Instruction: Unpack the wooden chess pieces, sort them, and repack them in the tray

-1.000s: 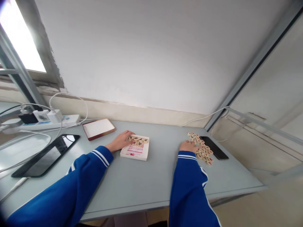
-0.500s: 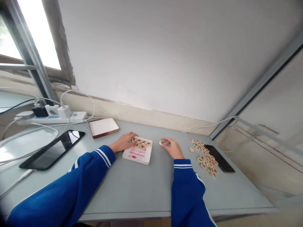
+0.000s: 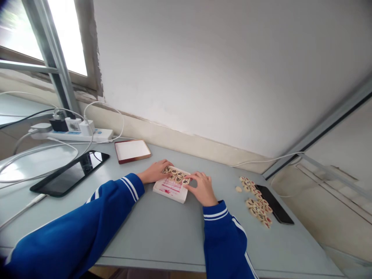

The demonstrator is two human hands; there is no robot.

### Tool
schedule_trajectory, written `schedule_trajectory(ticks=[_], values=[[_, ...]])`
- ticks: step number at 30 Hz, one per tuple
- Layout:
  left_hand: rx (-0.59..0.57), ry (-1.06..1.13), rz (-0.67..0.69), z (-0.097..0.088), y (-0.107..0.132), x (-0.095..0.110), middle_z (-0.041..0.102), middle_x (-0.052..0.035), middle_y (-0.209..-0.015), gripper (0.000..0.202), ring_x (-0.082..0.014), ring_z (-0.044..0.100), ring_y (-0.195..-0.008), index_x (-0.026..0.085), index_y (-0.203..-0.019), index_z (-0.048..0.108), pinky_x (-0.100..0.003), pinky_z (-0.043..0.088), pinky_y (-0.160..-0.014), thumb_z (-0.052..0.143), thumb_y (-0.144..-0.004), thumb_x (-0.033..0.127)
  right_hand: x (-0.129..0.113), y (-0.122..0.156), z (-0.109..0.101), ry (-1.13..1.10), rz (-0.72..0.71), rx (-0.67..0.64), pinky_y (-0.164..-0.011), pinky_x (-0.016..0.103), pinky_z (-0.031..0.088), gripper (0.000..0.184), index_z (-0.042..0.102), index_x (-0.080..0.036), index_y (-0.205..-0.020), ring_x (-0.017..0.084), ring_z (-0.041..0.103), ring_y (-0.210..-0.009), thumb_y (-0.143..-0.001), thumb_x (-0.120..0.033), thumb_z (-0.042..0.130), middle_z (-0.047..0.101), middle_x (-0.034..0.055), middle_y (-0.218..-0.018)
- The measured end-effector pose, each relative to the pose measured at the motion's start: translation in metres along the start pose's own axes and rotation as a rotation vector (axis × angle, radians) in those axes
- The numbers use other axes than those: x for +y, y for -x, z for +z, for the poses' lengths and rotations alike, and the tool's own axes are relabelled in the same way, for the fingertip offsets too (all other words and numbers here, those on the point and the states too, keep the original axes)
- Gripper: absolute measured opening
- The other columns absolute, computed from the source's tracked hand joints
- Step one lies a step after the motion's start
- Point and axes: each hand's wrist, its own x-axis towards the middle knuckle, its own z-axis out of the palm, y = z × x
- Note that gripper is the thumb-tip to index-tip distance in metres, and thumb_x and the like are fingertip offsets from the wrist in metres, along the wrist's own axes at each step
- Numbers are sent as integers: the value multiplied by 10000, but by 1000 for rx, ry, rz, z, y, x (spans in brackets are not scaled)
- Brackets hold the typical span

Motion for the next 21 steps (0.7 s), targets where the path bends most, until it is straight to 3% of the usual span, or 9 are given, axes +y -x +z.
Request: schedule_trajectory(ticks=[6,21], values=[[15,9,7,1,0,0,504,-62,-1063,353,-233,487,-985,211,-1061,500,-345,356,-837,458,-773,411,-7,-1,6,-11,43,9,-762,349,278,219,621,-349,-941,201,469,-918,-754,-421,530,566,8,-945],[17,4,11,1,0,-1,501,-62,-1068,364,-228,490,-976,213,-1053,509,-334,358,-832,449,-770,434,-13,-2,12,-2,77,56,-761,336,287,136,632,-287,-752,195,471,-913,-728,-401,563,561,1,-896]])
